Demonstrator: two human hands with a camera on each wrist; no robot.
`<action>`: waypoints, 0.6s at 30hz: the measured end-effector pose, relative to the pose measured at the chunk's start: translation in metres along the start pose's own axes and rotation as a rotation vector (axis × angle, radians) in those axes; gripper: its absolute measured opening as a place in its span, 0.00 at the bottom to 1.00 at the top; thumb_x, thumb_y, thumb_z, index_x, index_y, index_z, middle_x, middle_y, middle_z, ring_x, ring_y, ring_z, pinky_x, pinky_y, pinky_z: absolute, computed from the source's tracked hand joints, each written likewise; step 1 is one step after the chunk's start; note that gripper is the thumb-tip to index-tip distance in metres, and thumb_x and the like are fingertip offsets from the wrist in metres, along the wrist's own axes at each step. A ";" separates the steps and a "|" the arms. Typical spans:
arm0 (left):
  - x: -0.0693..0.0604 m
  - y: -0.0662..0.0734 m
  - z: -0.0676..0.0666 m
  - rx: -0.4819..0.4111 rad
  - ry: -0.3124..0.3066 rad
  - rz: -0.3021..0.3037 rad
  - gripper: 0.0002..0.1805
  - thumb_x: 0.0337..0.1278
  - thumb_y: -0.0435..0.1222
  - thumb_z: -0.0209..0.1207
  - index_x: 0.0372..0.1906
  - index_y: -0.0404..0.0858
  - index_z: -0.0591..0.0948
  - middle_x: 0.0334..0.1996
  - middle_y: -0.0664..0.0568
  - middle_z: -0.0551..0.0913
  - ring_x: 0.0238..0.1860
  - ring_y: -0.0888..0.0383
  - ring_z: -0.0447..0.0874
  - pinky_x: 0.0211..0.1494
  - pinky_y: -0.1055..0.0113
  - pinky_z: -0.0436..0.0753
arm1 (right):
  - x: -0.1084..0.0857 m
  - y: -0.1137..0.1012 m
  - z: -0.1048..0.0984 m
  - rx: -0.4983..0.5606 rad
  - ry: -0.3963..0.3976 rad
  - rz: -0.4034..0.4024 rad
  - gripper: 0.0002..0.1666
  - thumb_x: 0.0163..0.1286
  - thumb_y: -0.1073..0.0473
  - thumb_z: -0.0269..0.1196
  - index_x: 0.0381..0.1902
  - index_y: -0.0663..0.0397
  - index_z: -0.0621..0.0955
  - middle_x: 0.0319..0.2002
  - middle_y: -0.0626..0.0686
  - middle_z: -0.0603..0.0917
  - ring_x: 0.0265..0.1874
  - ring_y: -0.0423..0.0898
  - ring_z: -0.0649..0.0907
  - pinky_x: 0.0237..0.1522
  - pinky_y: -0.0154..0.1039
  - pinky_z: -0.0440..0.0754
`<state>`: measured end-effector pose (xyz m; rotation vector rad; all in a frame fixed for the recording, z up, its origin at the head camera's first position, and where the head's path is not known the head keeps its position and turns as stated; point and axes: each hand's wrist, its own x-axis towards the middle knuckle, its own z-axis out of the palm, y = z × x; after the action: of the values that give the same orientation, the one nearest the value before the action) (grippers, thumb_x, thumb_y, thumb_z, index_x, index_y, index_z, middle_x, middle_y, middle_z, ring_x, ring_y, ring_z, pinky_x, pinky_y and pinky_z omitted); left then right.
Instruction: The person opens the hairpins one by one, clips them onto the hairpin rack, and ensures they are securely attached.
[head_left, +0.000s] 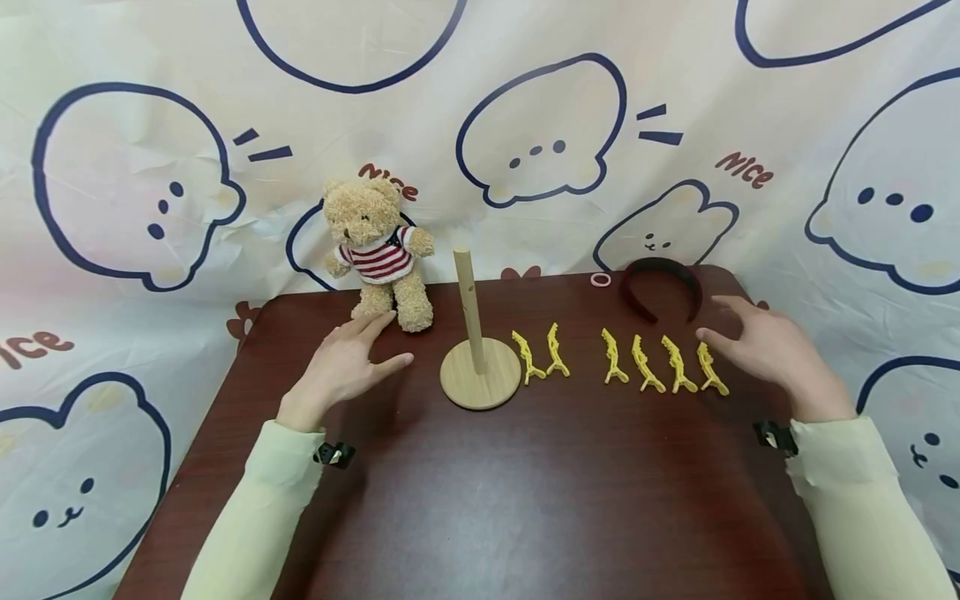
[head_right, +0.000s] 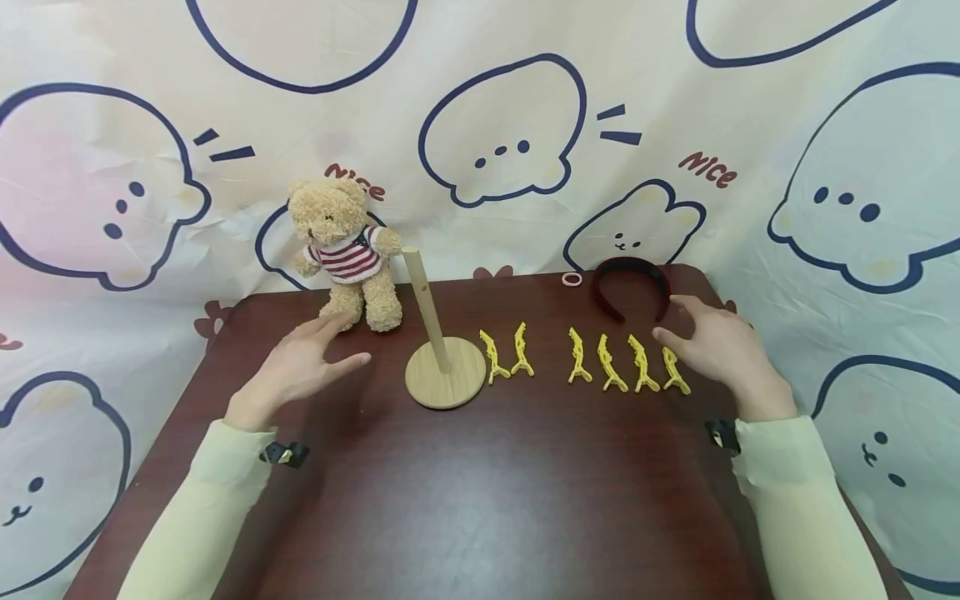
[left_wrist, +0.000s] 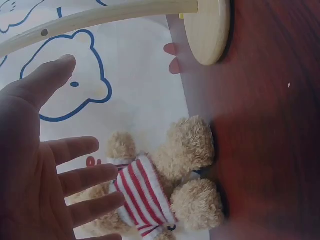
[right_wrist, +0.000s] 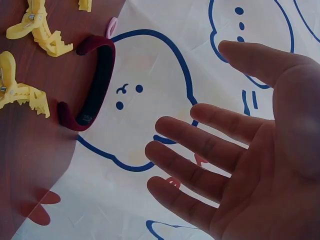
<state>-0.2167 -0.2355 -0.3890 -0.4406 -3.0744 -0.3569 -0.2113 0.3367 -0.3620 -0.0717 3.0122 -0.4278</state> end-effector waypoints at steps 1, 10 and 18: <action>0.001 0.000 0.001 -0.006 0.004 0.005 0.48 0.60 0.70 0.52 0.77 0.45 0.62 0.75 0.40 0.64 0.76 0.38 0.59 0.75 0.36 0.60 | -0.001 0.001 0.000 0.005 0.001 -0.001 0.56 0.68 0.23 0.49 0.75 0.62 0.61 0.67 0.74 0.69 0.63 0.76 0.69 0.62 0.74 0.65; 0.005 0.002 0.013 -0.084 -0.030 -0.009 0.48 0.58 0.70 0.53 0.76 0.47 0.64 0.74 0.42 0.66 0.75 0.40 0.62 0.69 0.37 0.68 | -0.005 0.009 0.008 0.039 0.046 -0.027 0.45 0.71 0.30 0.53 0.66 0.64 0.72 0.59 0.73 0.77 0.54 0.71 0.76 0.54 0.71 0.72; 0.008 0.003 0.026 -0.150 -0.042 0.026 0.46 0.57 0.63 0.62 0.76 0.46 0.65 0.73 0.42 0.68 0.74 0.40 0.65 0.70 0.38 0.69 | -0.008 0.015 0.011 0.061 0.042 -0.027 0.42 0.72 0.31 0.53 0.62 0.63 0.76 0.53 0.69 0.82 0.50 0.66 0.80 0.50 0.67 0.76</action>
<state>-0.2233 -0.2246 -0.4128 -0.4974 -3.0912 -0.5884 -0.2031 0.3490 -0.3762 -0.1000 3.0397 -0.5300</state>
